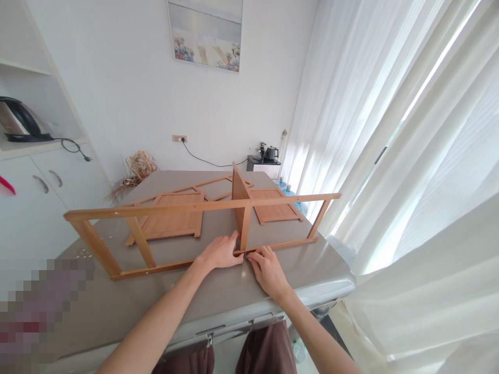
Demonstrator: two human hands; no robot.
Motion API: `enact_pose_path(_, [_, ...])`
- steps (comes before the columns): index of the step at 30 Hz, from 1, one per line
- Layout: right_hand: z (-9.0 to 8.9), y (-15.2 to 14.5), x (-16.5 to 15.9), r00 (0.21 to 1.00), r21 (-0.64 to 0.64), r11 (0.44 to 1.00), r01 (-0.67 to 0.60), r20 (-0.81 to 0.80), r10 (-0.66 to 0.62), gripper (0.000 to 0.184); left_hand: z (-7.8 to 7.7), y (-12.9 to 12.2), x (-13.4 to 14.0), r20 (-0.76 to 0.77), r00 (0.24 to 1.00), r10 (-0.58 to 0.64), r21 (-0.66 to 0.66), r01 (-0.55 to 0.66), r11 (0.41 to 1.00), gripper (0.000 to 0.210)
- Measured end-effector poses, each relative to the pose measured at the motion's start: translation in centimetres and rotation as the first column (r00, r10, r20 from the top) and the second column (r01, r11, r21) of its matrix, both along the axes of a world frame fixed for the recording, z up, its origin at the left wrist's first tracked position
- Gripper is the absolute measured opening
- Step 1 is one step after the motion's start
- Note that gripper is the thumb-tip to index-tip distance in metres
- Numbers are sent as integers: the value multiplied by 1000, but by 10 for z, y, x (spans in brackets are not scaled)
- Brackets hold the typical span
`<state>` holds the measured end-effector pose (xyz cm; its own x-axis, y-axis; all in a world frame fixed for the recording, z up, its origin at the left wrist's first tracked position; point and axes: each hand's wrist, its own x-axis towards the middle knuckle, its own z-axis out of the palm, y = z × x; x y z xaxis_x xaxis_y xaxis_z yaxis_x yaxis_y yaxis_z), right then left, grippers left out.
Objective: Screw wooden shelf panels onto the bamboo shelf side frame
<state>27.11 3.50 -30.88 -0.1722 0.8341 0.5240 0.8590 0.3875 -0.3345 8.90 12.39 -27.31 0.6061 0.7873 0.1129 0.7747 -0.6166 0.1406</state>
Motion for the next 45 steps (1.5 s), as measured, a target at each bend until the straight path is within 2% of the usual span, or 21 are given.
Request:
enact_pose_path(8, [-2, 3, 3, 999, -28, 999, -18, -40, 16, 19, -3, 7, 3, 16, 1000, -26, -60, 27, 998, 37])
enact_pose_path(13, [0, 2, 1, 998, -26, 999, -30, -49, 29, 20, -6, 11, 6, -52, 998, -35, -1, 35, 999, 35])
enact_pose_path(17, [-1, 3, 0, 997, -9, 999, -36, -67, 35, 23, -7, 5, 5, -35, 999, -39, 26, 40, 999, 41])
enact_pose_path(23, [-2, 4, 0, 995, -1, 997, -76, -71, 75, 26, -4, 0, 2, -36, 999, -14, 24, 15, 1000, 46])
enact_pose_path(29, [-1, 6, -1, 999, 11, 999, -52, -3, 52, 23, -6, 1, 0, -26, 999, -36, 48, 37, 998, 45])
enact_pose_path(37, [-3, 9, 1, 991, -60, 991, -116, -78, 111, 23, -11, 5, -3, 38, 998, -52, 39, 51, 998, 46])
enact_pose_path(45, [-1, 8, -3, 995, -58, 995, -87, -56, 84, 22, -10, 4, -5, 47, 998, -51, 34, 49, 998, 47])
